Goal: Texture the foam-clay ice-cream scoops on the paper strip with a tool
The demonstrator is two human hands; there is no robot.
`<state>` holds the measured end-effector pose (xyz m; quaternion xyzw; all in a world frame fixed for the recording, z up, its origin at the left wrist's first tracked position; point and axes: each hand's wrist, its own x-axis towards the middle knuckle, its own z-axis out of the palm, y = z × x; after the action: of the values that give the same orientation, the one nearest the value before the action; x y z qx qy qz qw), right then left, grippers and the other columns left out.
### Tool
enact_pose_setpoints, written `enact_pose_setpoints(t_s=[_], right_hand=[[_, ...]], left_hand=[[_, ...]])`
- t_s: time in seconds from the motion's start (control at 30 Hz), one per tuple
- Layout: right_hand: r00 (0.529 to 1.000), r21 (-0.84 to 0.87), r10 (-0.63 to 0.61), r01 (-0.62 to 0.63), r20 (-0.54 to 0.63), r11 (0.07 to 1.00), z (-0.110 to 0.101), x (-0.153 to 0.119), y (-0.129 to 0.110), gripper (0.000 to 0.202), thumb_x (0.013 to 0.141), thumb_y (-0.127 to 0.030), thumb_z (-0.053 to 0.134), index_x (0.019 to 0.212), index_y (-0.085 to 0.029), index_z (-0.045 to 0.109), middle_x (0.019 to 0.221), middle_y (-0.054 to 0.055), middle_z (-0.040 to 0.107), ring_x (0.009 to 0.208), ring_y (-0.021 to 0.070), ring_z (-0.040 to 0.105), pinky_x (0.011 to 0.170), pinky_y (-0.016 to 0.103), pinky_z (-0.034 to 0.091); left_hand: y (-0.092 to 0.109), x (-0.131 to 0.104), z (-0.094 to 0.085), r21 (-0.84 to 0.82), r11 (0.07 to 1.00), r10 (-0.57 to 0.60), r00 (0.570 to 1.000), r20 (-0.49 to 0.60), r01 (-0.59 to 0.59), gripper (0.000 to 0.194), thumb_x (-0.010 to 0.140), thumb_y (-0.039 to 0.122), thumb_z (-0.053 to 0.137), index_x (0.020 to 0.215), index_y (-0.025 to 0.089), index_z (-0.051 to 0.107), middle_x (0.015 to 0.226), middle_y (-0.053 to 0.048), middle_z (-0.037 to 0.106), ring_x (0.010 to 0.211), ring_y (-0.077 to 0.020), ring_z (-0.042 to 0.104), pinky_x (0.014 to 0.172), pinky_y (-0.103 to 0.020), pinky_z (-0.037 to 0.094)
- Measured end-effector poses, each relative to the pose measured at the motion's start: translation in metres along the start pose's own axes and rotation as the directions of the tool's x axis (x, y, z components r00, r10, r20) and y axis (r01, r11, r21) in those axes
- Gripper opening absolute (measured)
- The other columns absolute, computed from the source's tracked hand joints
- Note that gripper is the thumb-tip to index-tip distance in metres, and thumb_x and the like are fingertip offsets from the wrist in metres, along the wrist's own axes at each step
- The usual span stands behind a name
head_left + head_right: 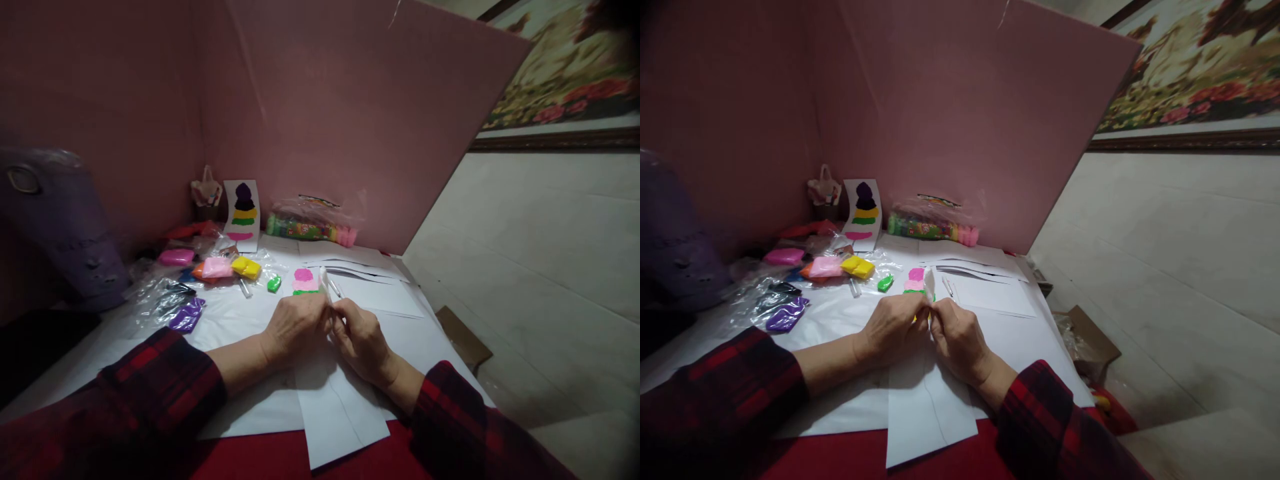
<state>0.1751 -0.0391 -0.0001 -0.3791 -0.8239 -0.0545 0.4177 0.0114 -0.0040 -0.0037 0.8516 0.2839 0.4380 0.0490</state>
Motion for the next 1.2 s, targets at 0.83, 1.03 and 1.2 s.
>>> enact_pose_setpoints(t_s=[0.83,1.03,1.2], right_hand=[[0.992,-0.029,-0.028,0.025,-0.123,0.999,-0.002,0.001,-0.001,0.018,0.088,-0.009,0.052,0.098,-0.020,0.061,0.103,0.009,0.066,0.069,0.0144,0.065,0.056,0.024,0.051],[0.995,0.065,-0.042,0.049,-0.093,0.997,0.000,0.001,0.004,0.036,0.091,-0.006,0.048,0.121,-0.019,0.061,0.106,0.012,0.068,0.093,0.0202,0.068,0.075,0.031,0.057],[0.990,0.217,0.042,-0.012,-0.132,0.976,0.005,0.000,0.007,0.029,0.089,-0.006,0.049,0.107,-0.020,0.068,0.085,0.005,0.068,0.071,0.0150,0.066,0.067,0.028,0.055]], left_hand=[[0.005,0.000,-0.004,-0.037,0.993,-0.116,0.993,-0.006,0.116,0.013,0.081,0.015,0.041,0.069,0.021,0.041,0.058,0.004,0.044,0.050,-0.0121,0.042,0.051,-0.023,0.030],[0.004,-0.001,-0.001,-0.061,0.998,-0.004,1.000,-0.012,0.003,0.013,0.078,0.013,0.042,0.066,0.020,0.044,0.057,0.003,0.046,0.049,-0.0115,0.040,0.050,-0.023,0.029],[0.005,-0.002,0.002,-0.115,0.991,0.059,0.995,-0.082,-0.068,0.016,0.082,0.016,0.045,0.066,0.019,0.048,0.056,0.004,0.045,0.048,-0.0105,0.037,0.049,-0.023,0.029]])
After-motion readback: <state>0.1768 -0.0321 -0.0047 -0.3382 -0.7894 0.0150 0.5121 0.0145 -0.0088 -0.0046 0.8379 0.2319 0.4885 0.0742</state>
